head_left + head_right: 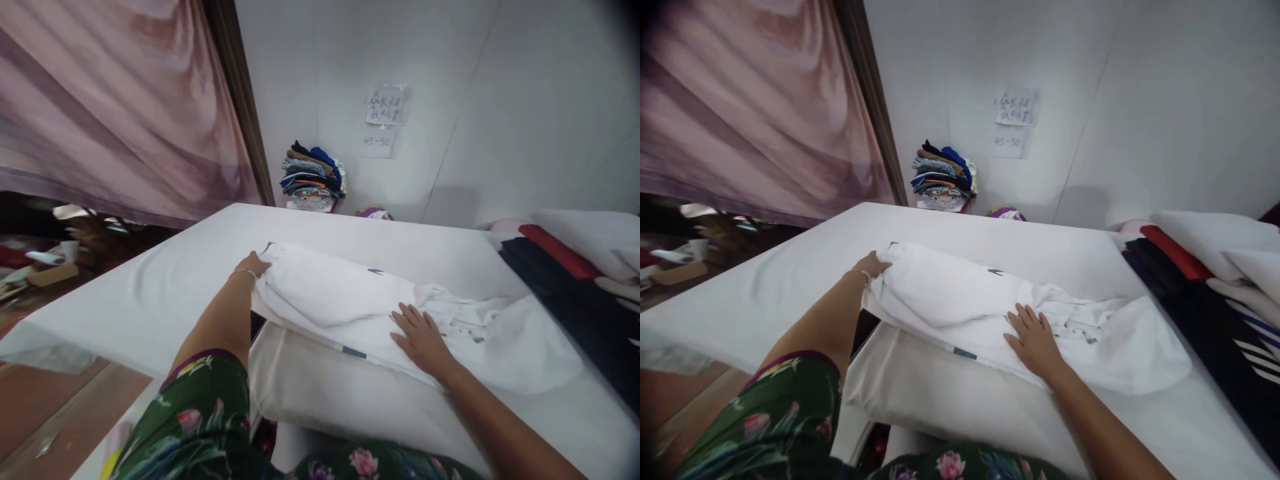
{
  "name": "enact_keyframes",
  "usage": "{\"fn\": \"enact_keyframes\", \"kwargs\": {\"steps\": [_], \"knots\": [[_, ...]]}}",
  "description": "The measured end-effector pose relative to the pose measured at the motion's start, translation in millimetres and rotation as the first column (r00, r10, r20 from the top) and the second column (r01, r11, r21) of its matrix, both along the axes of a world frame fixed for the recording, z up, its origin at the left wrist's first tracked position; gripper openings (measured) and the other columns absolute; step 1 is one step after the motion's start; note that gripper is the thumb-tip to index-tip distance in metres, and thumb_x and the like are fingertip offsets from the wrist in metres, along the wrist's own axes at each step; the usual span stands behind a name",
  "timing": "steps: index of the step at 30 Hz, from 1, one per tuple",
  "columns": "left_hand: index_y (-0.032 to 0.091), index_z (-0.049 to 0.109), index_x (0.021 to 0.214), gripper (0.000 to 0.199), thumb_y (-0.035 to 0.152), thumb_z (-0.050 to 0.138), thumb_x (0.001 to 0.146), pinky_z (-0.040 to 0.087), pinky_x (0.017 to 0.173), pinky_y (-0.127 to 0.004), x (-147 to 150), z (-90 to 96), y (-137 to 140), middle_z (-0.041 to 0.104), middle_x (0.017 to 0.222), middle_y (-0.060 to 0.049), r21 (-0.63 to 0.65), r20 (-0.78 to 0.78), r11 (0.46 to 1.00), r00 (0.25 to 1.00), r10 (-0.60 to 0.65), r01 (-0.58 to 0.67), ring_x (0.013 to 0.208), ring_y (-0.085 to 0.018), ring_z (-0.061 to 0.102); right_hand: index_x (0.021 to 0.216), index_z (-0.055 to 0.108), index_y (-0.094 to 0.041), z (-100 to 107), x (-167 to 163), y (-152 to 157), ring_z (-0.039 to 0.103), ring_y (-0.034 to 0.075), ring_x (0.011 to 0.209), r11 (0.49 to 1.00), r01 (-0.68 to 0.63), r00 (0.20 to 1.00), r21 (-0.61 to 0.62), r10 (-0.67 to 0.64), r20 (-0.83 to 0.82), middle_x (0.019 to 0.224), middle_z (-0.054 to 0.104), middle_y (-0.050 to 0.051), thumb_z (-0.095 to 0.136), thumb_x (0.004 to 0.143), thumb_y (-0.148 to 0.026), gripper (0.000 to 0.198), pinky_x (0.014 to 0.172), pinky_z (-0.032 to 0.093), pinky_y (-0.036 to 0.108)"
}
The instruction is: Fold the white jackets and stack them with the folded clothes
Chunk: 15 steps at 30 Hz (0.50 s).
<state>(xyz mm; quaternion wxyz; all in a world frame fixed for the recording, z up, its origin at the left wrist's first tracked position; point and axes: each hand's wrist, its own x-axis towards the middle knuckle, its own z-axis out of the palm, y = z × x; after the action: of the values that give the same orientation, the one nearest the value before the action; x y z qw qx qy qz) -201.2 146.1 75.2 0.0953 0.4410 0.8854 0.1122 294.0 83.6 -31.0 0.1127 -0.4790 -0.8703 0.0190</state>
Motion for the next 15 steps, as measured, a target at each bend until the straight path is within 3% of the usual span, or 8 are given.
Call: {"fn": "enact_keyframes", "kwargs": {"steps": [4, 7, 9, 12, 14, 15], "knots": [[0.007, 0.034, 0.142, 0.074, 0.041, 0.059, 0.081, 0.034, 0.102, -0.059, 14, 3.7, 3, 0.048, 0.138, -0.026, 0.024, -0.199, 1.000, 0.980, 0.009, -0.004, 0.127, -0.041, 0.045, 0.141, 0.047, -0.026, 5, -3, -3, 0.028, 0.029, 0.143, 0.999, 0.014, 1.000, -0.042, -0.014, -0.004, 0.155, 0.033, 0.008, 0.036, 0.096, -0.051, 0.053, 0.113, 0.023, 0.055], [0.010, 0.032, 0.144, 0.065, 0.038, 0.050, 0.088, 0.024, 0.111, -0.055, 50, 10.2, 5, 0.039, 0.149, -0.021, 0.087, -0.322, 0.974, 0.931, -0.173, 0.211, 0.137, -0.035, 0.034, 0.142, 0.046, -0.025, 14, -6, -3, 0.024, 0.029, 0.145, 0.994, 0.033, 0.999, -0.108, -0.033, -0.003, 0.156, 0.030, 0.008, 0.038, 0.096, -0.049, 0.053, 0.115, 0.020, 0.055], [0.013, 0.037, 0.142, 0.060, 0.040, 0.047, 0.090, 0.023, 0.113, -0.052, 91, 5.0, -1, 0.039, 0.150, -0.017, 0.090, -0.366, 0.899, 0.853, -0.371, 0.429, 0.139, -0.032, 0.033, 0.142, 0.045, -0.024, 22, -7, -4, 0.022, 0.029, 0.145, 0.984, 0.028, 0.999, -0.173, -0.033, -0.022, 0.157, 0.029, 0.008, 0.038, 0.096, -0.049, 0.053, 0.115, 0.019, 0.054], [0.020, 0.043, 0.140, 0.056, 0.045, 0.047, 0.090, 0.019, 0.116, -0.050, 162, -19.7, -26, 0.040, 0.151, -0.012, 0.052, -0.372, 0.726, 0.688, -0.623, 0.685, 0.142, -0.029, 0.029, 0.142, 0.045, -0.025, 37, 0, -6, 0.022, 0.027, 0.146, 0.969, -0.001, 0.992, -0.248, -0.030, -0.122, 0.156, 0.030, 0.008, 0.036, 0.096, -0.053, 0.055, 0.115, 0.019, 0.053], [0.022, 0.044, 0.141, 0.056, 0.049, 0.045, 0.091, 0.017, 0.117, -0.050, 201, -41.5, -46, 0.035, 0.154, -0.011, 0.017, -0.330, 0.626, 0.596, -0.732, 0.779, 0.144, -0.028, 0.025, 0.141, 0.046, -0.024, 48, 16, -8, 0.022, 0.026, 0.146, 0.979, 0.019, 0.979, -0.203, -0.059, -0.193, 0.155, 0.033, 0.009, 0.036, 0.095, -0.053, 0.055, 0.116, 0.017, 0.053], [0.022, 0.043, 0.142, 0.057, 0.050, 0.043, 0.092, 0.019, 0.116, -0.051, 215, -51.9, -55, 0.034, 0.154, -0.010, 0.002, -0.299, 0.607, 0.579, -0.758, 0.795, 0.144, -0.028, 0.026, 0.140, 0.048, -0.023, 53, 30, -9, 0.022, 0.026, 0.146, 0.988, 0.054, 0.972, -0.148, -0.086, -0.217, 0.154, 0.035, 0.009, 0.037, 0.095, -0.051, 0.054, 0.116, 0.016, 0.054]]}}
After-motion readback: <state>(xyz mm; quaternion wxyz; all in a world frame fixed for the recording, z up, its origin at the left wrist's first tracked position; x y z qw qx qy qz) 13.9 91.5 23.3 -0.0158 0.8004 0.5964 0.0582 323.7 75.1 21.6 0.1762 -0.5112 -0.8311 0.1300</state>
